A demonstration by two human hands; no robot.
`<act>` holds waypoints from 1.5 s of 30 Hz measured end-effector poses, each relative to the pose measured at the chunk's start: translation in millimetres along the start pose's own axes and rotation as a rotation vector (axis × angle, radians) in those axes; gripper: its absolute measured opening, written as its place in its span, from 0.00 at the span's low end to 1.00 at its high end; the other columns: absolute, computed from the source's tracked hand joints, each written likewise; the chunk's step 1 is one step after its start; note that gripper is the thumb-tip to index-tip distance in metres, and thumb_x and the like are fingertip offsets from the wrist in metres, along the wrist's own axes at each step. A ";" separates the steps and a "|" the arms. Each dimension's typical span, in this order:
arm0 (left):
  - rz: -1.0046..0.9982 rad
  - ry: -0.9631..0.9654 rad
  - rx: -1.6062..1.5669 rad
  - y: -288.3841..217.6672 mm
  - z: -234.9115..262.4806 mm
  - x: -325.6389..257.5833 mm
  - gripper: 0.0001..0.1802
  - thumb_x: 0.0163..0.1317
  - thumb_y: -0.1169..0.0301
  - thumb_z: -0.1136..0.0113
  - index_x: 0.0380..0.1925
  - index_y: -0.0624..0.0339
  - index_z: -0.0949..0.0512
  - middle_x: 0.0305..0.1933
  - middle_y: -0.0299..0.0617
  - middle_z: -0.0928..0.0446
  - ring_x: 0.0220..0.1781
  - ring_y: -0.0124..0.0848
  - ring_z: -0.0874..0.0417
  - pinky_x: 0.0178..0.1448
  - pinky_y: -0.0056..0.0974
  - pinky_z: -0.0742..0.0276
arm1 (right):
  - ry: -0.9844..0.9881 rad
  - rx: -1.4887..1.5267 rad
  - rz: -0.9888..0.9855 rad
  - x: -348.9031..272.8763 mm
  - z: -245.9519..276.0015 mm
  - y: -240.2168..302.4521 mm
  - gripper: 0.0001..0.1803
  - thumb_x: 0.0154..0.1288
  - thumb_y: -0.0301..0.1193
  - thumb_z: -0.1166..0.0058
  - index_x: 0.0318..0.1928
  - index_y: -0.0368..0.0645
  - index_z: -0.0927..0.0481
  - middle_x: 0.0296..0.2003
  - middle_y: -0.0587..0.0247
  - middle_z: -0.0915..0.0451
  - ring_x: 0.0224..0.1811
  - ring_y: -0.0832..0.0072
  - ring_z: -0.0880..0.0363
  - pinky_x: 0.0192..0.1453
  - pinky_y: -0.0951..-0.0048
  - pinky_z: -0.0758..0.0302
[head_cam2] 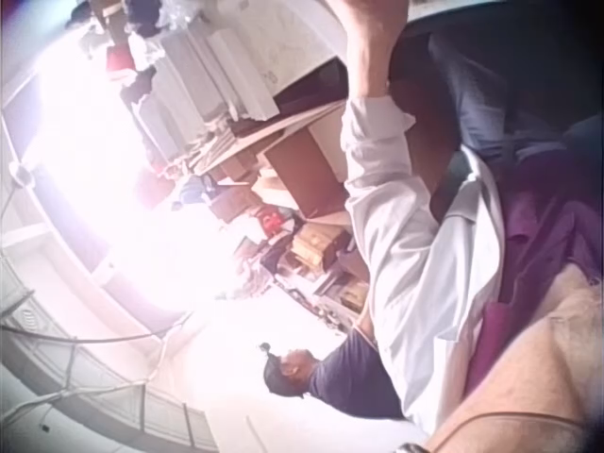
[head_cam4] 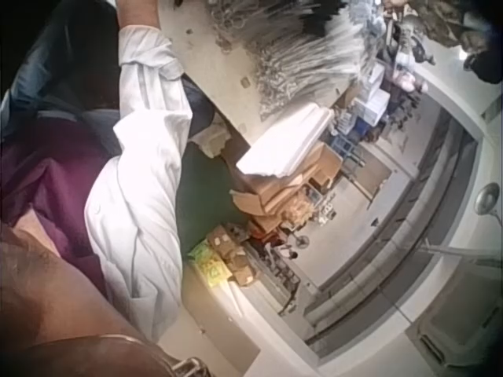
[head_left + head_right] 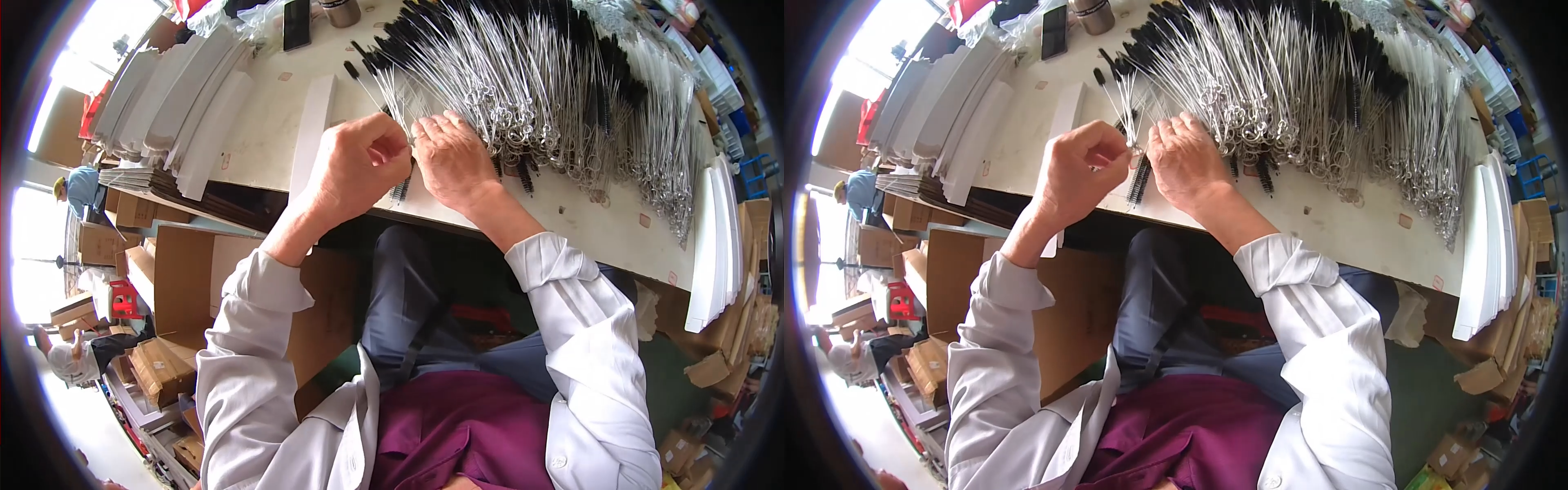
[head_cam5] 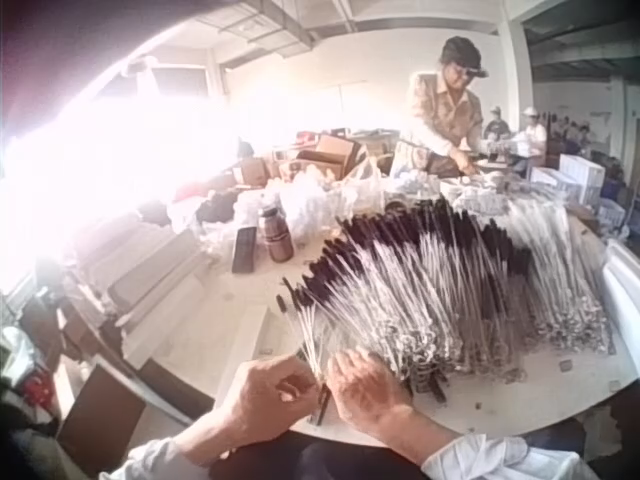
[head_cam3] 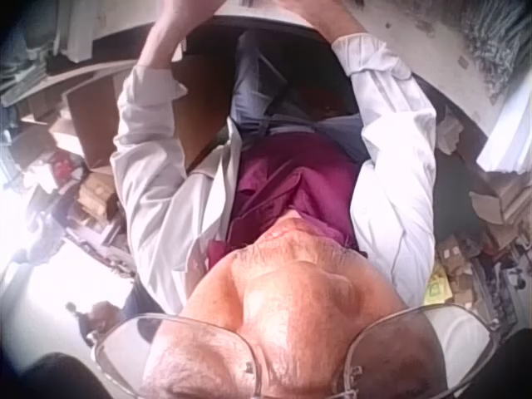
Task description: Packaging small black cleaning brushes into white cardboard sleeves at a factory workbench.
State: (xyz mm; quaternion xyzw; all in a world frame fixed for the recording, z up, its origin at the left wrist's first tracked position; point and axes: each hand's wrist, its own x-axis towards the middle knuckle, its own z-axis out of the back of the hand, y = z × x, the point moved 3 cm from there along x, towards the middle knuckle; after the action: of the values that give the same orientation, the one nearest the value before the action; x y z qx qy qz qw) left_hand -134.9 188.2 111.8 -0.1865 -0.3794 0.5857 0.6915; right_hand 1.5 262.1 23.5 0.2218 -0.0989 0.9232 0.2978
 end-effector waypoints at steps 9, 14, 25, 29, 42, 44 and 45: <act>0.057 -0.168 -0.307 -22.2 40.1 -2.6 0.02 0.60 0.83 0.36 0.32 0.67 0.20 0.44 0.39 0.16 0.47 0.24 0.13 0.47 0.31 0.14 | 0.170 -0.017 -0.023 1.9 -1.4 2.1 0.23 0.72 0.29 0.55 0.62 0.26 0.24 0.59 0.46 0.20 0.65 0.59 0.22 0.78 0.58 0.38; 0.061 -0.139 -0.426 -30.0 44.0 -5.3 0.03 0.61 0.83 0.35 0.33 0.67 0.20 0.46 0.42 0.14 0.47 0.23 0.14 0.49 0.31 0.14 | 0.199 0.026 -0.059 3.8 0.4 2.4 0.23 0.71 0.28 0.55 0.60 0.26 0.23 0.59 0.45 0.20 0.64 0.58 0.21 0.78 0.59 0.37; 0.109 -0.128 -0.333 -12.0 27.3 -28.8 0.03 0.63 0.85 0.39 0.36 0.70 0.19 0.49 0.45 0.16 0.40 0.22 0.16 0.48 0.29 0.19 | -0.123 0.351 -0.097 4.5 15.1 -0.8 0.14 0.73 0.30 0.46 0.50 0.34 0.15 0.53 0.50 0.15 0.58 0.58 0.17 0.66 0.56 0.25; 0.127 -0.078 -0.322 -6.6 5.9 -42.1 0.03 0.62 0.83 0.37 0.35 0.66 0.19 0.44 0.40 0.16 0.45 0.23 0.16 0.52 0.31 0.15 | 0.137 0.957 -0.518 10.1 36.8 5.3 0.13 0.74 0.32 0.45 0.45 0.35 0.13 0.47 0.54 0.12 0.40 0.67 0.12 0.44 0.62 0.15; -0.312 -0.135 0.128 -8.9 -26.0 -60.9 0.06 0.58 0.78 0.31 0.35 0.62 0.17 0.41 0.46 0.16 0.39 0.44 0.13 0.43 0.42 0.15 | 0.318 2.097 -0.913 -36.3 12.5 21.0 0.11 0.73 0.34 0.39 0.41 0.37 0.16 0.31 0.62 0.15 0.25 0.80 0.17 0.26 0.78 0.18; -0.217 -0.234 0.140 -4.7 -18.5 -60.4 0.05 0.59 0.78 0.31 0.35 0.62 0.17 0.39 0.47 0.16 0.38 0.42 0.12 0.42 0.41 0.16 | 0.321 2.017 -0.944 -37.9 13.2 15.5 0.11 0.73 0.34 0.39 0.41 0.37 0.16 0.31 0.62 0.14 0.25 0.80 0.17 0.26 0.78 0.18; -0.124 -0.328 0.153 -0.1 -13.2 -59.6 0.05 0.59 0.78 0.32 0.35 0.62 0.17 0.37 0.47 0.16 0.37 0.40 0.12 0.42 0.39 0.16 | 0.319 1.938 -0.972 -39.0 13.8 11.5 0.11 0.72 0.34 0.38 0.41 0.37 0.16 0.31 0.61 0.14 0.24 0.80 0.17 0.25 0.77 0.18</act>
State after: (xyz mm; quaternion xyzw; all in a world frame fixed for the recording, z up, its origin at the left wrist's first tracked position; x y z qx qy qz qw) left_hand -126.6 133.9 85.2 -0.0117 -0.4523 0.5917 0.6672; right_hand 27.8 228.8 16.9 0.2550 0.8070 0.4111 0.3388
